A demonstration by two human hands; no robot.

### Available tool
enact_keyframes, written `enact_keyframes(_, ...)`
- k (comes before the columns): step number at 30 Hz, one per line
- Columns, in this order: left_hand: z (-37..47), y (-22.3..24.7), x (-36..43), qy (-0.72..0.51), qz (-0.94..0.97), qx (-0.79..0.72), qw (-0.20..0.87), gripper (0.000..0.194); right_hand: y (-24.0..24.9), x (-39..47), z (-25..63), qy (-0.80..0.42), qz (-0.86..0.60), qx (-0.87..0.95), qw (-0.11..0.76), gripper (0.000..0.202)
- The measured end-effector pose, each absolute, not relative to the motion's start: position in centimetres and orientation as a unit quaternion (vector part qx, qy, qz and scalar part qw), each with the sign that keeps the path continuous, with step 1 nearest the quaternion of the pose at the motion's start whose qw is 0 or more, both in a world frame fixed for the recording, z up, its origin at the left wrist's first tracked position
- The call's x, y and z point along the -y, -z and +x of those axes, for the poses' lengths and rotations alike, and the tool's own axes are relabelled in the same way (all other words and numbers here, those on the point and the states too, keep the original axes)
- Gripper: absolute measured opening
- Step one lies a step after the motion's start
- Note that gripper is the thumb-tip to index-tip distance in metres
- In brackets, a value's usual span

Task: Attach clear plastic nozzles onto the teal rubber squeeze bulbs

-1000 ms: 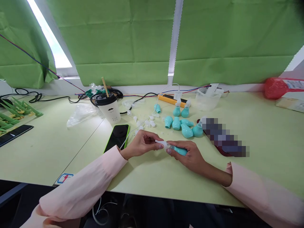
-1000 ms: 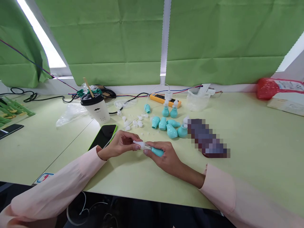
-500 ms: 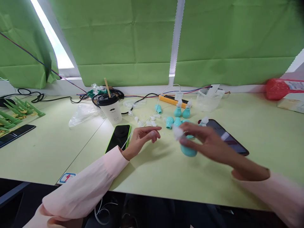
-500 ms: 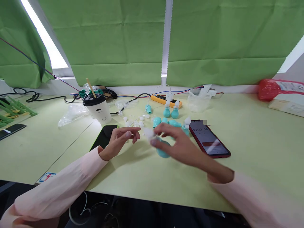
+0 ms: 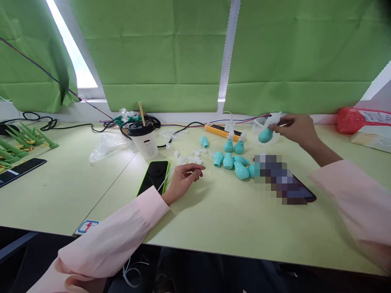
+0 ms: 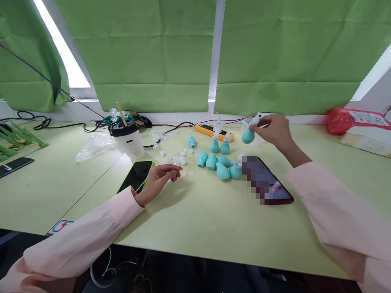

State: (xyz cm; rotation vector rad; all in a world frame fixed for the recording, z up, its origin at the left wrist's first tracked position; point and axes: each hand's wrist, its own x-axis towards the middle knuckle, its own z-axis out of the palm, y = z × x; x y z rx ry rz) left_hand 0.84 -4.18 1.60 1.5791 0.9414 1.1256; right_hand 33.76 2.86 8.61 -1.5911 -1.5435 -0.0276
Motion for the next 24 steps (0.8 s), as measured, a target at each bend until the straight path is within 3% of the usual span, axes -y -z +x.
enact_keyframes(9, 0.8, -1.5, 4.3, -0.441, 0.688, -0.385, 0.429, 0.018, -3.4, -4.7, 33.2, -0.135, -0.615, 0.664, 0.404, 0.046)
enact_keyframes(18, 0.8, -1.2, 4.1, -0.425, 0.711, -0.401, 0.390, 0.019, -3.5, -5.4, 33.7, -0.084, -0.652, 0.669, 0.347, 0.029)
enact_keyframes(24, 0.7, -1.2, 3.7, -0.384, 0.762, -0.460, 0.246, 0.022, -3.1, -5.5, 33.5, -0.085, -0.681, 0.647, 0.332, 0.028)
